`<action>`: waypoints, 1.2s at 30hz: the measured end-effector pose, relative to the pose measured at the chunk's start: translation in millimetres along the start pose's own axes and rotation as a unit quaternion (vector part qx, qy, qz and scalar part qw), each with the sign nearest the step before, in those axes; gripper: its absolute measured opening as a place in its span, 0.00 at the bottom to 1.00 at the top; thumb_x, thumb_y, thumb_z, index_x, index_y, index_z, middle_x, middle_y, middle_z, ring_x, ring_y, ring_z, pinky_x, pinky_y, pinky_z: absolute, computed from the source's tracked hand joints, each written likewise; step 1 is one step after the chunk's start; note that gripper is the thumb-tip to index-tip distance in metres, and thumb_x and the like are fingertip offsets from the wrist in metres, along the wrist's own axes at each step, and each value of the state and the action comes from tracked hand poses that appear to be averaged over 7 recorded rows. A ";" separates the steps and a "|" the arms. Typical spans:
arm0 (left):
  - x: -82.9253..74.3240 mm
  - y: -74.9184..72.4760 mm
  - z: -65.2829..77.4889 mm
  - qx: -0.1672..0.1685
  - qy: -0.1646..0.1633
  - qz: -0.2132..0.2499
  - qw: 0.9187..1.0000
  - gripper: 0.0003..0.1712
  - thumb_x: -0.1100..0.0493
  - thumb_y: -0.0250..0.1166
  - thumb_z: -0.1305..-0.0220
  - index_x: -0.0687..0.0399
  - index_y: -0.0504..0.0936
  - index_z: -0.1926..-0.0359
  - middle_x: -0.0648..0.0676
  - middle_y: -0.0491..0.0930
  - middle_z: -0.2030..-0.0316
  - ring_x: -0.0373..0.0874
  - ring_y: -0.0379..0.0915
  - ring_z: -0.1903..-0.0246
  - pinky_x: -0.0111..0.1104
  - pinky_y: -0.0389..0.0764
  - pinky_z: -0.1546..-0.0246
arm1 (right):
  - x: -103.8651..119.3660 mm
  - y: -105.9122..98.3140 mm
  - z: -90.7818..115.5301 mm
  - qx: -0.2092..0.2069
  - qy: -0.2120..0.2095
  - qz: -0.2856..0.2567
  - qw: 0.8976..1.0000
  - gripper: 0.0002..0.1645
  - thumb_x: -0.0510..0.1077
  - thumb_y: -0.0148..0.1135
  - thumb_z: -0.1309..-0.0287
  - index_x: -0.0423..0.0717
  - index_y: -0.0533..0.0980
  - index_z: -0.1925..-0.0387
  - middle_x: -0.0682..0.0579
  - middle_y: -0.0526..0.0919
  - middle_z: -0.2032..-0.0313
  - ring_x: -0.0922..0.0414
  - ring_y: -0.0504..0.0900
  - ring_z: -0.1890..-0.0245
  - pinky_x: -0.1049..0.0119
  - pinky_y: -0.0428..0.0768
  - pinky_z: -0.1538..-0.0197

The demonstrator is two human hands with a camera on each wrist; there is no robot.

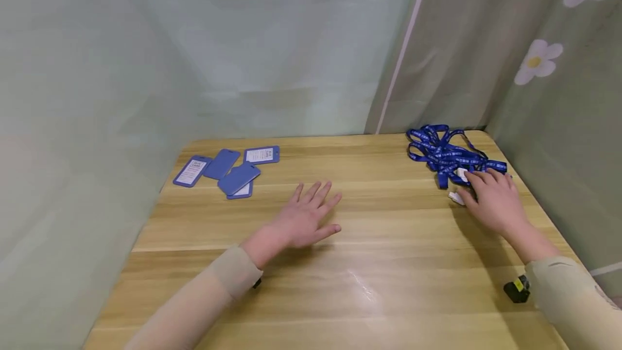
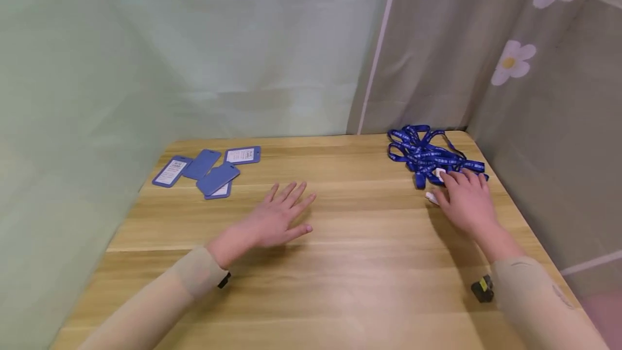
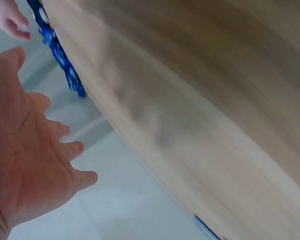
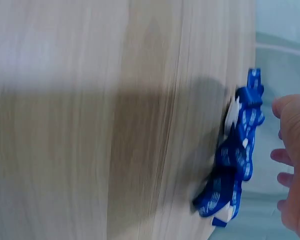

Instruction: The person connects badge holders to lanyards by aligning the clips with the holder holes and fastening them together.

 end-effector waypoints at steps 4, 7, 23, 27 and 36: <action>-19.1 3.6 -6.2 0.009 0.033 0.006 0.999 0.45 0.27 0.38 0.24 0.38 0.42 0.17 0.54 0.30 0.19 0.54 0.27 0.20 0.57 0.34 0.24 | -4.8 -2.5 -2.6 -0.005 -0.013 0.005 1.000 0.28 0.51 0.63 0.29 0.32 0.77 0.40 0.28 0.77 0.43 0.27 0.64 0.36 0.29 0.57 0.34; -35.8 5.6 -15.1 0.011 0.056 0.004 0.998 0.45 0.26 0.36 0.25 0.37 0.41 0.17 0.54 0.30 0.19 0.53 0.26 0.20 0.56 0.33 0.24 | -8.2 -3.7 -2.3 0.007 -0.025 0.016 1.000 0.24 0.49 0.65 0.32 0.33 0.81 0.45 0.30 0.81 0.47 0.29 0.70 0.41 0.32 0.64 0.37; -114.9 18.2 -52.0 0.021 0.135 -0.037 0.990 0.45 0.24 0.35 0.26 0.34 0.43 0.17 0.54 0.39 0.18 0.54 0.36 0.20 0.55 0.39 0.23 | -5.2 9.5 -11.5 0.064 -0.069 0.083 0.992 0.17 0.51 0.70 0.39 0.40 0.86 0.60 0.40 0.83 0.56 0.38 0.74 0.51 0.37 0.73 0.51; -129.1 20.8 -58.6 0.023 0.145 -0.035 0.989 0.45 0.23 0.33 0.27 0.33 0.43 0.17 0.53 0.38 0.18 0.52 0.35 0.20 0.55 0.40 0.23 | -4.8 13.4 -13.3 0.074 -0.065 0.077 0.992 0.17 0.49 0.71 0.38 0.38 0.86 0.59 0.39 0.84 0.54 0.36 0.74 0.48 0.35 0.72 0.47; -139.2 11.3 -75.1 0.022 0.140 -0.041 0.989 0.44 0.23 0.32 0.27 0.32 0.40 0.17 0.52 0.38 0.18 0.52 0.35 0.20 0.53 0.40 0.23 | -24.3 -14.0 -28.7 0.033 0.088 -0.154 0.984 0.31 0.54 0.58 0.26 0.29 0.76 0.40 0.28 0.80 0.44 0.31 0.75 0.43 0.37 0.72 0.44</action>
Point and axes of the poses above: each hand's wrist, its own z-axis away from the middle knuckle, its own y-axis out of the palm, x = y × z, the point moved 4 cm from there along -z, towards the middle knuckle
